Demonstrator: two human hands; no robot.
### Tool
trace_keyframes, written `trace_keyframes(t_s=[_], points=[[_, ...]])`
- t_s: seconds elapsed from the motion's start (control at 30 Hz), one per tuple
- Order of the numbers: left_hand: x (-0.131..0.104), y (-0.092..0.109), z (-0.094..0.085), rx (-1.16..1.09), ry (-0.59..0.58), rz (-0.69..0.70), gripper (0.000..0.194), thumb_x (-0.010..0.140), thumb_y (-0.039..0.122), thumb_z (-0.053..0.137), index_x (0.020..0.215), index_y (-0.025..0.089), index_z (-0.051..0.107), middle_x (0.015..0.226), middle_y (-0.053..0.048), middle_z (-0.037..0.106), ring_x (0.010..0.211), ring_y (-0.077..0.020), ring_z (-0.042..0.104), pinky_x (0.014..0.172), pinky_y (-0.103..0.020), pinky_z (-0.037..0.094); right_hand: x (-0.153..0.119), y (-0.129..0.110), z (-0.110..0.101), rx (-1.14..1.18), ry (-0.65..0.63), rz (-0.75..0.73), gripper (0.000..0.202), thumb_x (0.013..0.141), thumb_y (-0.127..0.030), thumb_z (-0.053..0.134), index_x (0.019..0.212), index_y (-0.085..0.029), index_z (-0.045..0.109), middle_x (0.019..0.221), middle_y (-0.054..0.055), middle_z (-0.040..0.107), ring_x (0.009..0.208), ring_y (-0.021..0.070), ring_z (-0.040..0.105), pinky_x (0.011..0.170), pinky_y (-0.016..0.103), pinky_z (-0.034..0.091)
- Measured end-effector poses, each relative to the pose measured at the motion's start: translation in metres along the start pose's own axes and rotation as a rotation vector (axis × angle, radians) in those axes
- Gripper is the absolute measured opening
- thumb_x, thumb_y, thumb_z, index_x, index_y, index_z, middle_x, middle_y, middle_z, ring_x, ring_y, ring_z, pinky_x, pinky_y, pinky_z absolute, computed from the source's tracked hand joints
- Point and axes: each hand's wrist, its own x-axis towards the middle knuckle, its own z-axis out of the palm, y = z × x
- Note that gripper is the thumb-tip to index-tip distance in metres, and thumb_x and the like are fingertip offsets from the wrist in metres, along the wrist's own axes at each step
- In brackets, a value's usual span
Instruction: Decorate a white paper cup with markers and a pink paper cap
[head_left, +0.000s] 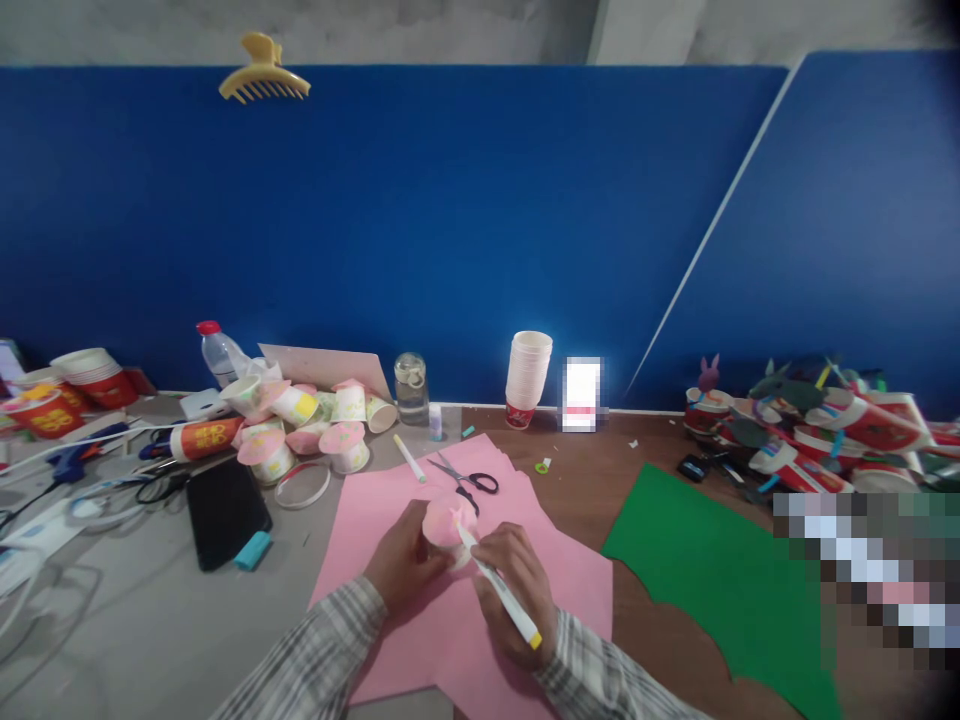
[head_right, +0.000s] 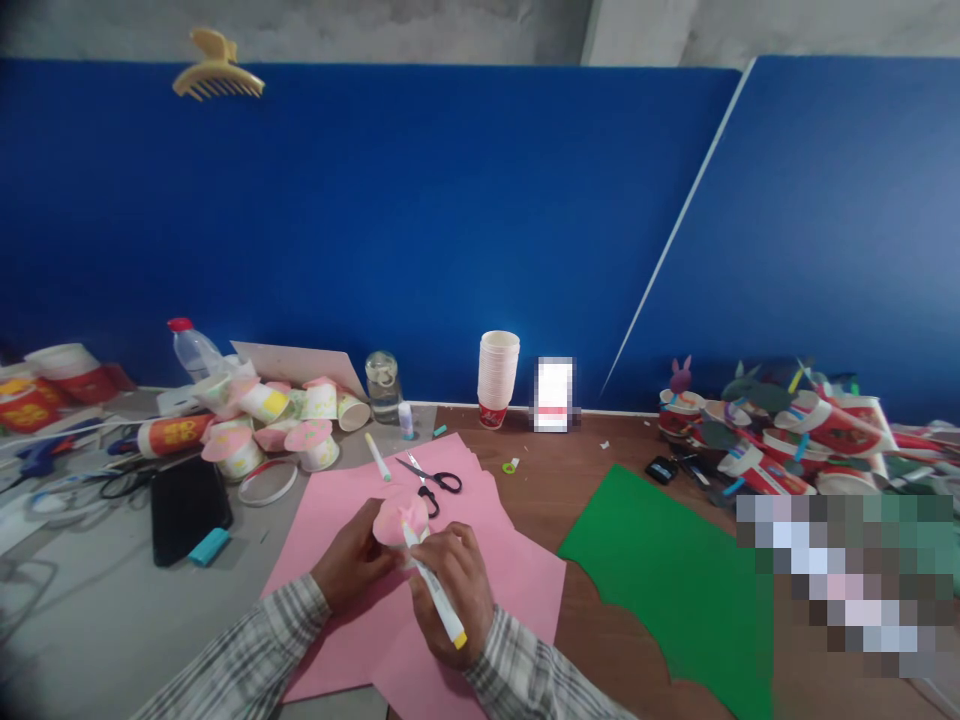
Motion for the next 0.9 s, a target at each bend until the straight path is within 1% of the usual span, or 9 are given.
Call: trace_keyframes(t_s=[0.07,0.17,0.27,0.4,0.57,0.67,0.77,0.83,0.9], points=[[-0.001,0.003,-0.001,0.001,0.004,0.104,0.037,0.055,0.021,0.067,0.091,0.026,0.056,0.089,0.001,0.059,0.080,-0.0215,0.057,0.069,-0.029,0.049,-0.001,0.001,-0.001,0.001,0.024,0.006,0.031,0.071,-0.011,0.056,0.100,-0.024,0.059,0.077,0.003,0.064,0.068,0.0240,0.059,0.068,0.044,0.050],[-0.002,0.005,-0.003,0.057,0.058,0.271,0.041,0.060,0.021,0.063,0.100,0.027,0.054,0.099,-0.001,0.057,0.093,-0.0237,0.054,0.083,-0.033,0.046,-0.003,0.003,-0.001,-0.006,0.073,0.036,0.033,0.071,-0.011,0.055,0.101,-0.024,0.058,0.081,0.004,0.062,0.073,0.0249,0.058,0.069,0.043,0.050],[-0.002,0.001,-0.004,0.149,0.138,0.333,0.047,0.060,0.021,0.062,0.105,0.027,0.051,0.106,-0.002,0.054,0.101,-0.0251,0.050,0.091,-0.035,0.043,-0.004,0.004,0.000,-0.006,0.114,0.072,0.035,0.071,-0.011,0.054,0.103,-0.024,0.057,0.084,0.005,0.061,0.077,0.0257,0.058,0.071,0.044,0.050],[0.000,-0.006,-0.006,0.223,0.212,0.339,0.049,0.060,0.022,0.061,0.107,0.027,0.049,0.109,-0.003,0.052,0.103,-0.0251,0.050,0.092,-0.038,0.044,-0.006,0.005,0.001,0.009,0.108,0.078,0.035,0.072,-0.013,0.053,0.104,-0.026,0.056,0.084,0.004,0.060,0.077,0.0255,0.058,0.070,0.043,0.050],[0.000,-0.007,-0.005,0.240,0.287,0.328,0.053,0.060,0.026,0.062,0.110,0.023,0.046,0.112,-0.006,0.052,0.106,-0.0268,0.049,0.092,-0.042,0.043,-0.006,0.005,0.002,0.001,0.084,0.066,0.035,0.072,-0.013,0.053,0.104,-0.025,0.056,0.084,0.004,0.060,0.077,0.0252,0.058,0.072,0.043,0.050],[-0.001,-0.006,-0.004,0.212,0.272,0.281,0.056,0.062,0.029,0.062,0.114,0.024,0.042,0.114,-0.005,0.054,0.105,-0.0255,0.051,0.090,-0.040,0.045,-0.006,0.004,0.001,0.006,0.073,0.060,0.036,0.072,-0.012,0.053,0.105,-0.025,0.056,0.085,0.005,0.060,0.078,0.0251,0.057,0.072,0.043,0.050],[-0.003,-0.007,-0.003,0.202,0.240,0.206,0.052,0.063,0.031,0.062,0.111,0.027,0.044,0.106,-0.002,0.060,0.095,-0.0237,0.057,0.082,-0.037,0.050,-0.006,0.004,0.002,0.001,0.060,0.062,0.034,0.072,-0.013,0.053,0.104,-0.025,0.056,0.084,0.005,0.060,0.077,0.0252,0.058,0.072,0.043,0.050],[-0.004,-0.007,-0.002,0.217,0.242,0.157,0.054,0.059,0.030,0.066,0.109,0.027,0.045,0.102,-0.001,0.062,0.090,-0.0236,0.060,0.077,-0.036,0.051,-0.007,0.004,0.002,-0.014,0.055,0.076,0.031,0.074,-0.015,0.053,0.103,-0.025,0.057,0.083,0.004,0.060,0.077,0.0253,0.058,0.072,0.043,0.050],[-0.004,-0.006,-0.001,0.221,0.239,0.141,0.062,0.053,0.026,0.072,0.108,0.028,0.044,0.103,0.000,0.061,0.089,-0.0238,0.060,0.077,-0.035,0.051,-0.007,0.005,0.002,-0.025,0.054,0.090,0.029,0.075,-0.017,0.053,0.101,-0.026,0.057,0.083,0.004,0.060,0.077,0.0252,0.058,0.071,0.042,0.051]])
